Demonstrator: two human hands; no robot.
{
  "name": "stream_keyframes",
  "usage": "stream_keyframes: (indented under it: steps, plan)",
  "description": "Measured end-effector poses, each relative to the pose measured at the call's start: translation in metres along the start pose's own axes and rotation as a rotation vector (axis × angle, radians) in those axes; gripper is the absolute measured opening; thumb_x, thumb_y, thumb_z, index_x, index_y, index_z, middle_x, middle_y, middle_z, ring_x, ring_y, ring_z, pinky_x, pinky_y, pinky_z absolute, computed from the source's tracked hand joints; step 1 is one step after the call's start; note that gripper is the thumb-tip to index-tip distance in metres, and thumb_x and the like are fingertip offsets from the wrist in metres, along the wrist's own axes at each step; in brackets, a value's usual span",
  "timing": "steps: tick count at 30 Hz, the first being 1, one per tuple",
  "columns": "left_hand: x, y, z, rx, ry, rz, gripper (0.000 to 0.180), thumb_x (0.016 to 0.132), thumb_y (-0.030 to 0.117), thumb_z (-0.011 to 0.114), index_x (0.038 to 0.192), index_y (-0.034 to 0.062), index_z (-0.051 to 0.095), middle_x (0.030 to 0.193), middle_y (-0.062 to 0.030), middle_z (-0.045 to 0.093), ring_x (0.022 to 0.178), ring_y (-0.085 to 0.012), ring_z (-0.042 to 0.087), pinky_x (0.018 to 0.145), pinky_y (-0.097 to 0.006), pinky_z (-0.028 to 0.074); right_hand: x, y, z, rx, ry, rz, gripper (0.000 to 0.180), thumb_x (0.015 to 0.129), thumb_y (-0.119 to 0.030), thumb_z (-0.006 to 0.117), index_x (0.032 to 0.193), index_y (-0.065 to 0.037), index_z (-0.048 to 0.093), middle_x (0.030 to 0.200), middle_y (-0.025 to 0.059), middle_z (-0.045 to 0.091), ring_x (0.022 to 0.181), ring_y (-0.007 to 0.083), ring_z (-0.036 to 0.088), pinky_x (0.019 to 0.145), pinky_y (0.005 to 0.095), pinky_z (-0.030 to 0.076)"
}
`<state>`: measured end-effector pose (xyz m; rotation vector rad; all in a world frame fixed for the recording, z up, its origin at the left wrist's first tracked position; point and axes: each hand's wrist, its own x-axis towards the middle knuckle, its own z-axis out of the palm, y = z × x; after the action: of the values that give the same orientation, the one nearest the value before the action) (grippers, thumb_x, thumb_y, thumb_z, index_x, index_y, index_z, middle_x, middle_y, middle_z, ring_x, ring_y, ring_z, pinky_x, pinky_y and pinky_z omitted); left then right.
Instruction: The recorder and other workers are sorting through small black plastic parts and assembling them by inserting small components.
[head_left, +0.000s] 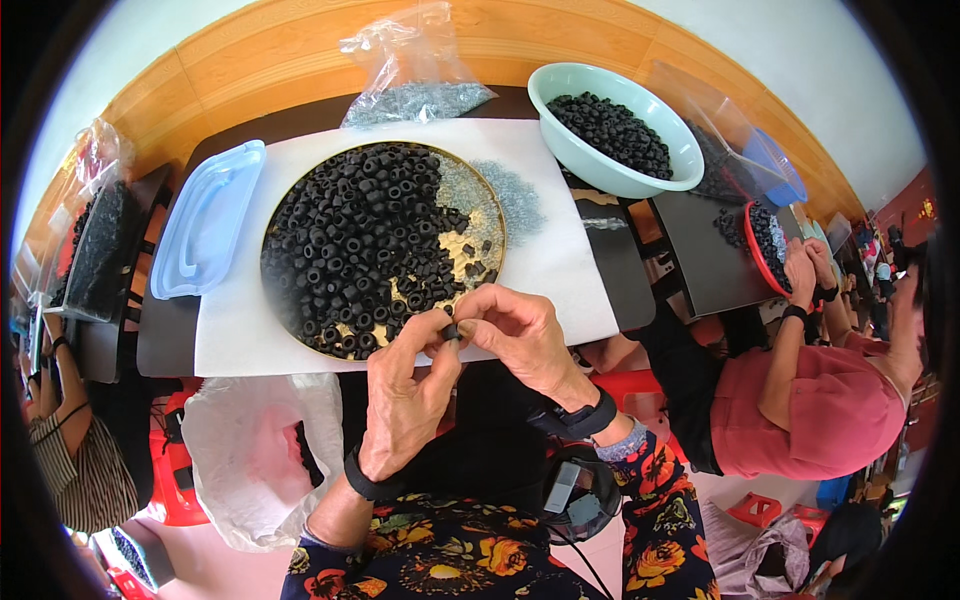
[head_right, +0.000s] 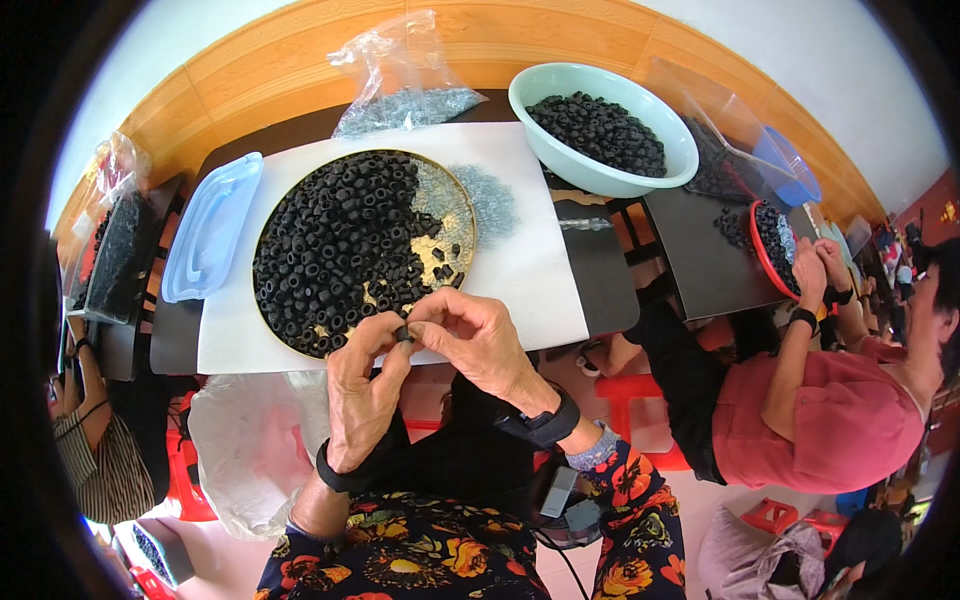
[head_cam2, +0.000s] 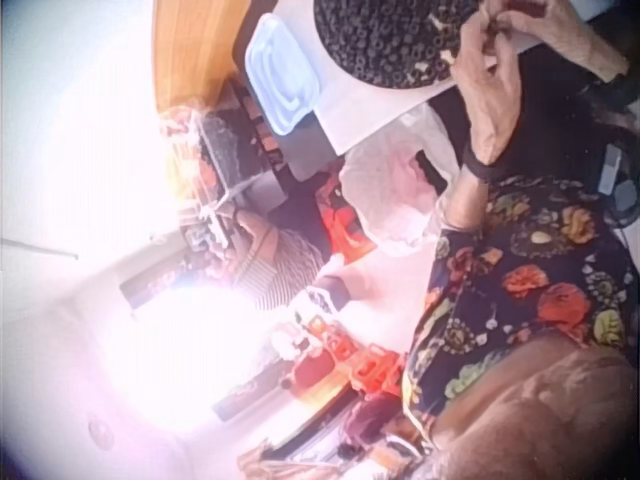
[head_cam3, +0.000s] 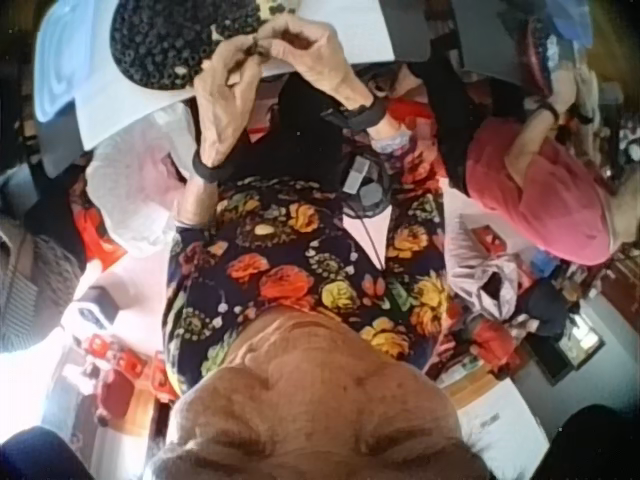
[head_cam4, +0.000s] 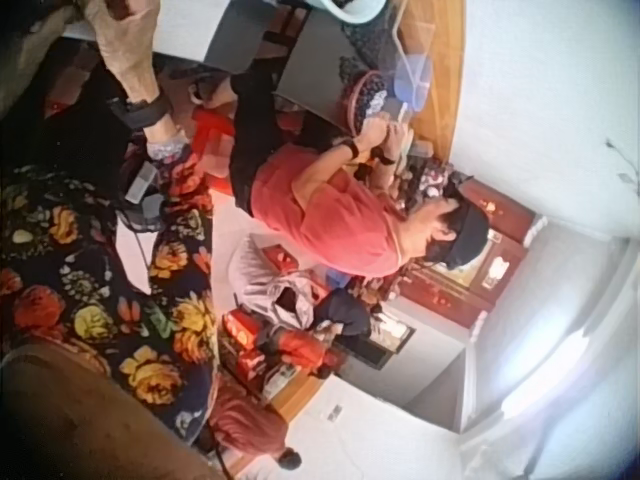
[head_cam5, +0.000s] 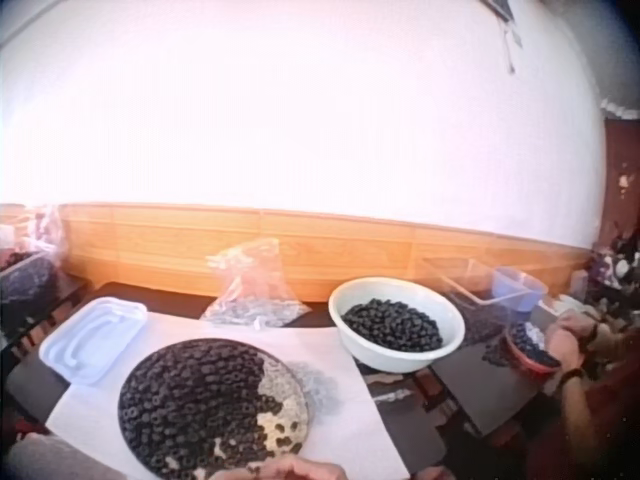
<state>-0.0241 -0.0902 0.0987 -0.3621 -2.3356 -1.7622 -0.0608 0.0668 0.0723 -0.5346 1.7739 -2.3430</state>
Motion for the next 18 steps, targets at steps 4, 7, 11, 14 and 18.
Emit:
stream_keyframes:
  steps: [4,7,11,14,18]
  plan:
    - [-0.004,-0.005,-0.008,-0.318,-0.036,-0.151,0.015,0.089,-0.001,0.053,0.104,-0.0004,0.057,0.084,-0.0047,0.065,0.078,-0.0068,0.059,0.067,-0.022,0.05,-0.008,-0.011,0.003,-0.259,0.108,0.056,0.01,0.091,-0.007,0.061,0.095,0.001,0.064,0.081,0.0007,0.064,0.073,0.0058,0.058,0.063,0.0204,0.048]
    - [0.0,-0.006,-0.019,-0.441,-0.021,-0.274,0.016,0.092,0.005,0.052,0.107,0.0006,0.056,0.089,-0.0079,0.067,0.083,-0.0089,0.059,0.079,-0.025,0.048,0.007,-0.027,-0.007,-0.56,0.171,-0.111,0.01,0.089,-0.007,0.061,0.093,0.001,0.064,0.077,0.0016,0.064,0.07,0.005,0.057,0.06,0.021,0.045]
    - [0.0,-0.015,-0.023,-0.542,0.007,-0.291,0.014,0.092,0.006,0.051,0.105,0.0007,0.057,0.088,-0.0077,0.067,0.084,-0.0096,0.06,0.08,-0.026,0.048,0.044,-0.047,-0.027,-0.958,0.136,-0.268,0.013,0.083,-0.002,0.06,0.095,-0.001,0.065,0.08,0.009,0.066,0.065,0.0147,0.062,0.057,0.026,0.047]
    - [0.0,-0.014,-0.023,-0.524,-0.026,-0.293,0.015,0.092,0.006,0.052,0.105,0.001,0.057,0.088,-0.0074,0.067,0.084,-0.0095,0.06,0.08,-0.025,0.048,0.06,-0.048,-0.028,-1.046,-0.021,-0.166,0.012,0.082,-0.003,0.062,0.094,-0.001,0.066,0.086,0.01,0.068,0.073,0.0185,0.063,0.064,0.0282,0.049]
    - [-0.002,-0.014,-0.023,-0.541,-0.023,-0.29,0.014,0.092,0.006,0.053,0.105,0.0018,0.056,0.088,-0.0062,0.067,0.082,-0.008,0.059,0.074,-0.022,0.047,0.073,-0.038,-0.026,-1.303,-0.154,-0.269,0.013,0.077,-0.002,0.062,0.089,-0.002,0.066,0.085,0.0125,0.066,0.081,0.0317,0.061,0.07,0.0386,0.05]
